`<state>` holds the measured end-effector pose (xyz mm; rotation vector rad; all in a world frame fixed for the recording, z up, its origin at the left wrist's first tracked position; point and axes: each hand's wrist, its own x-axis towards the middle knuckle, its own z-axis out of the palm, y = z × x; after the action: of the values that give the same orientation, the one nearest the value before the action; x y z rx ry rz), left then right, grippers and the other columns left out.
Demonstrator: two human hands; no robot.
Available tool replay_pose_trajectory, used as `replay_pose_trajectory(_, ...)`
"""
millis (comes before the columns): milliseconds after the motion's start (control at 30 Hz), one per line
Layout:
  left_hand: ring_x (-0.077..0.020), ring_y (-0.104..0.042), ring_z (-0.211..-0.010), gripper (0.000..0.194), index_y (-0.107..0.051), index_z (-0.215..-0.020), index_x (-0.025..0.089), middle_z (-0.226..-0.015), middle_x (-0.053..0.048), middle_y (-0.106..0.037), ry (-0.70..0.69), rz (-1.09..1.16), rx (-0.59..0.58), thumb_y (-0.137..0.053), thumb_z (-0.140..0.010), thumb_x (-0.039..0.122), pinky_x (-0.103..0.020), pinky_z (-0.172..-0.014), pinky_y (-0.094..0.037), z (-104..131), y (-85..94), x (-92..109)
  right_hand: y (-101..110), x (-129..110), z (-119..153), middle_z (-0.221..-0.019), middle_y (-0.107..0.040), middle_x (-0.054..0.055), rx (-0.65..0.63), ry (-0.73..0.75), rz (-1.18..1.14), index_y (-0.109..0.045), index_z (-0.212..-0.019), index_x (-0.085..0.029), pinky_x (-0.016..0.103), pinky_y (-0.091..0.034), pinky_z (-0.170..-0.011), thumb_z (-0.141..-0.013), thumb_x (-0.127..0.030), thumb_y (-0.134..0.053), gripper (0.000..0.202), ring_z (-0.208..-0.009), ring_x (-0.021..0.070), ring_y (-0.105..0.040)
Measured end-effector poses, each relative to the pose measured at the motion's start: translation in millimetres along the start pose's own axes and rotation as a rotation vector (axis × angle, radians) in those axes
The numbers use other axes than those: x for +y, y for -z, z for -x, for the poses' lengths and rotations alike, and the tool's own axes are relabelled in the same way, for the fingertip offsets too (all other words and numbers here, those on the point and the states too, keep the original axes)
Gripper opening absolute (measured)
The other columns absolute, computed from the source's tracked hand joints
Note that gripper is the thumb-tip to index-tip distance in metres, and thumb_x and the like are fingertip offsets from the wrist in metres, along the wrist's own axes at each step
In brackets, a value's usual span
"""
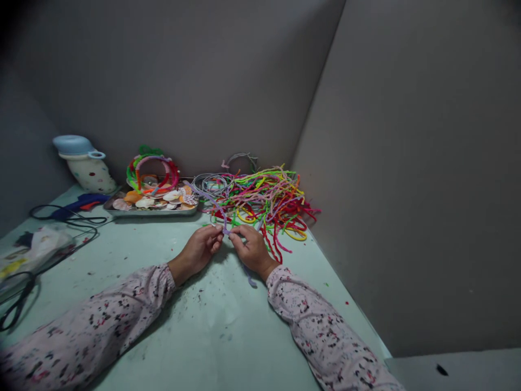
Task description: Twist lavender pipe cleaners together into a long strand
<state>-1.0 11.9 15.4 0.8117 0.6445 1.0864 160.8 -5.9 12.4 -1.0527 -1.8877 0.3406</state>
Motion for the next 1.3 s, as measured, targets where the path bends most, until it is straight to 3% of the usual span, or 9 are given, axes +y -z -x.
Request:
replay_pose_trajectory(233,-0.0042,-0.044,-0.048,0.018,-0.06,-0.073,0.014,-0.061,0.003,-0.053,-0.016,-0.019,-0.017,-0.069,-0.073,0.029,-0.015,-0.041,-0.03,0,-0.8,1,1,-2,0,-0.084,-0.065,0.005,0.001,-0.003,0.005,-0.063,-0.089,-0.019,0.031,-0.046,-0.077,-0.089,-0.028,-0.05,0.015,-0.082,0.0185,-0.059)
replay_pose_trajectory(400,-0.0054,-0.042,-0.047,0.025,-0.058,-0.076,0.016,-0.062,0.003,-0.052,-0.057,-0.144,-0.012,-0.063,-0.077,0.04,-0.018,-0.042,-0.03,1,-0.4,-2,1,-2,-1,-0.086,-0.065,0.005,0.042,-0.022,-0.01,-0.062,-0.089,-0.02,0.032,-0.046,-0.078,-0.088,-0.027,-0.051,0.013,-0.084,0.019,-0.06)
replay_pose_trajectory(567,-0.008,-0.04,-0.049,0.026,-0.056,-0.071,0.017,-0.058,0.003,-0.048,-0.333,-0.516,0.177,-0.059,-0.081,0.041,-0.02,-0.047,-0.032,6,-2.9,1,1,0,-2,-0.086,-0.065,0.005,0.05,-0.054,-0.007,-0.062,-0.09,-0.02,0.031,-0.047,-0.078,-0.089,-0.026,-0.051,0.013,-0.084,0.0184,-0.06)
replay_pose_trajectory(633,-0.0093,-0.044,-0.057,0.016,-0.058,-0.086,0.019,-0.068,0.002,-0.052,-0.475,-0.592,0.249,-0.059,-0.081,0.034,-0.021,-0.053,-0.036,9,-5.5,3,1,0,-3,-0.087,-0.065,0.005,0.037,-0.049,-0.004,-0.062,-0.091,-0.019,0.031,-0.046,-0.079,-0.088,-0.026,-0.051,0.013,-0.085,0.0187,-0.06)
replay_pose_trajectory(767,-0.0101,-0.048,-0.066,0.019,-0.059,-0.099,0.02,-0.094,-0.002,-0.053,-0.631,-0.798,0.287,-0.057,-0.081,0.023,-0.023,-0.064,-0.041,13,-9.0,5,0,1,-4,-0.088,-0.065,0.006,0.017,-0.042,0.001,-0.062,-0.091,-0.019,0.032,-0.046,-0.08,-0.088,-0.026,-0.051,0.014,-0.087,0.0195,-0.06)
replay_pose_trajectory(1033,-0.02,-0.052,-0.1,0.017,-0.064,-0.092,0.018,-0.106,-0.009,-0.048,-0.625,-1.006,0.191,-0.049,-0.086,0.024,-0.03,-0.08,-0.045,8,-3.1,3,0,-1,-5,-0.087,-0.065,0.006,-0.002,-0.015,0.029,-0.063,-0.09,-0.02,0.034,-0.045,-0.082,-0.089,-0.025,-0.051,0.013,-0.086,0.0198,-0.059)
replay_pose_trajectory(1300,-0.019,-0.053,-0.09,0.015,-0.064,-0.081,0.019,-0.094,-0.006,-0.054,-0.557,-0.97,0.154,-0.051,-0.084,0.025,-0.03,-0.08,-0.042,4,-0.4,3,0,0,-4,-0.088,-0.065,0.006,-0.031,0.009,0.052,-0.062,-0.09,-0.02,0.035,-0.045,-0.083,-0.088,-0.024,-0.051,0.012,-0.088,0.0204,-0.058)
